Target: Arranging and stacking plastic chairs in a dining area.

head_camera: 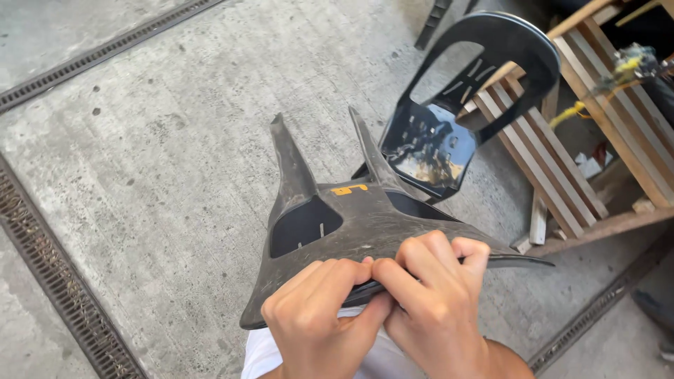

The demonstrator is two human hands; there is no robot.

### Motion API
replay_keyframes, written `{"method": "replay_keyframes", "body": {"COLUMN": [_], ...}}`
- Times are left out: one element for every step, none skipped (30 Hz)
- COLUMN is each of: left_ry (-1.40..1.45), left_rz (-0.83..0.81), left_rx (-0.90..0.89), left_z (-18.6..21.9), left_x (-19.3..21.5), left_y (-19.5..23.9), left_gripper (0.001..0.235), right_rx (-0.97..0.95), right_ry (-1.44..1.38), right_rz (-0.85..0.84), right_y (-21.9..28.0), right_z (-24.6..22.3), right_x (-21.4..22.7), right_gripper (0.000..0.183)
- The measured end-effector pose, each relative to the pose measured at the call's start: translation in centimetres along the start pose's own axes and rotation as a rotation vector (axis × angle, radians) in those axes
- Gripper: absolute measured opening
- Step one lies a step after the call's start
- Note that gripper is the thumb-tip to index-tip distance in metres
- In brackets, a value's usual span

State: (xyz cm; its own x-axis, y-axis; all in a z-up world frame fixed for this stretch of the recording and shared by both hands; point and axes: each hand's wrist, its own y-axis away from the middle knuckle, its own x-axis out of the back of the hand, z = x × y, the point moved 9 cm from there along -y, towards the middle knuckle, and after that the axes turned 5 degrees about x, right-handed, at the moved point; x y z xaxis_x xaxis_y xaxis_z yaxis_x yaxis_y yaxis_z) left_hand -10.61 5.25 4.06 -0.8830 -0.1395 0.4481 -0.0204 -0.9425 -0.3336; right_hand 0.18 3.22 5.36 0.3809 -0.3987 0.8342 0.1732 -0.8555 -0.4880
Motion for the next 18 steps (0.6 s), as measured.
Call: {"method": "replay_keyframes", "body": {"left_ry": [-0.005,-0.007,-0.008,-0.011,-0.020,-0.029,-0.032,-0.028,-0.024,-0.032,-0.028,-0.026,-0.035,-0.028,-0.021,-0.022,-0.026,-0.031], "left_rz": [0.012,0.019,0.026,0.033,0.042,0.053,0.060,0.088,0.115,0.128,0.136,0.136,0.142,0.138,0.134,0.137,0.158,0.184], "left_rx": [0.010,0.032,0.053,0.062,0.069,0.073,0.080,0.082,0.084,0.089,0.097,0.106,0.115,0.115,0.115,0.127,0.122,0.113], "left_z": [-0.6,-1.3,-2.1,-2.8,-3.5,-4.3,-5.3,-6.3,-7.3,-8.2,-9.2,-10.4,-11.5,-12.3,-13.1,-13.9,-14.5,-15.0], "left_x": [0.6,1.3,2.0,2.7,3.4,4.2,4.9,5.7,6.5,7.2,7.8,8.4,9.2,9.7,10.2,10.9,11.7,12.5], "left_y": [-0.6,-1.1,-1.8,-2.5,-3.3,-4.0,-4.7,-5.7,-6.8,-7.9,-9.0,-10.1,-11.3,-12.6,-13.9,-15.1,-16.3,-17.8], "left_gripper": [0.024,0.025,0.025,0.025,0.025,0.024,0.024,0.026,0.027,0.027,0.027,0.026,0.026,0.025,0.025,0.025,0.023,0.022], "right_rx": [0.012,0.044,0.076,0.083,0.100,0.117,0.125,0.130,0.135,0.148,0.156,0.158,0.164,0.162,0.161,0.165,0.176,0.191], "right_ry": [-0.008,-0.014,-0.019,-0.025,-0.036,-0.046,-0.052,-0.056,-0.061,-0.071,-0.068,-0.068,-0.080,-0.075,-0.070,-0.074,-0.075,-0.076], "right_rz": [-0.007,-0.019,-0.031,-0.038,-0.042,-0.044,-0.048,-0.058,-0.069,-0.071,-0.088,-0.107,-0.112,-0.115,-0.117,-0.128,-0.129,-0.125], "right_y": [-0.8,-1.6,-2.5,-3.5,-4.6,-5.8,-6.7,-7.8,-9.1,-10.3,-11.6,-12.7,-14.0,-15.4,-16.8,-18.1,-19.5,-21.1], "right_z": [-0.3,-0.9,-1.5,-2.0,-2.6,-3.3,-3.8,-4.3,-4.8,-5.3,-5.7,-6.2,-6.7,-6.9,-7.1,-7.7,-8.2,-8.7], "right_x": [-0.7,-1.4,-2.2,-2.9,-3.7,-4.4,-5.4,-6.5,-7.6,-8.5,-9.5,-10.8,-12.0,-12.9,-13.8,-14.7,-15.4,-16.1], "right_gripper": [0.016,0.015,0.014,0.014,0.015,0.016,0.016,0.016,0.017,0.017,0.018,0.020,0.020,0.019,0.018,0.018,0.018,0.018]}}
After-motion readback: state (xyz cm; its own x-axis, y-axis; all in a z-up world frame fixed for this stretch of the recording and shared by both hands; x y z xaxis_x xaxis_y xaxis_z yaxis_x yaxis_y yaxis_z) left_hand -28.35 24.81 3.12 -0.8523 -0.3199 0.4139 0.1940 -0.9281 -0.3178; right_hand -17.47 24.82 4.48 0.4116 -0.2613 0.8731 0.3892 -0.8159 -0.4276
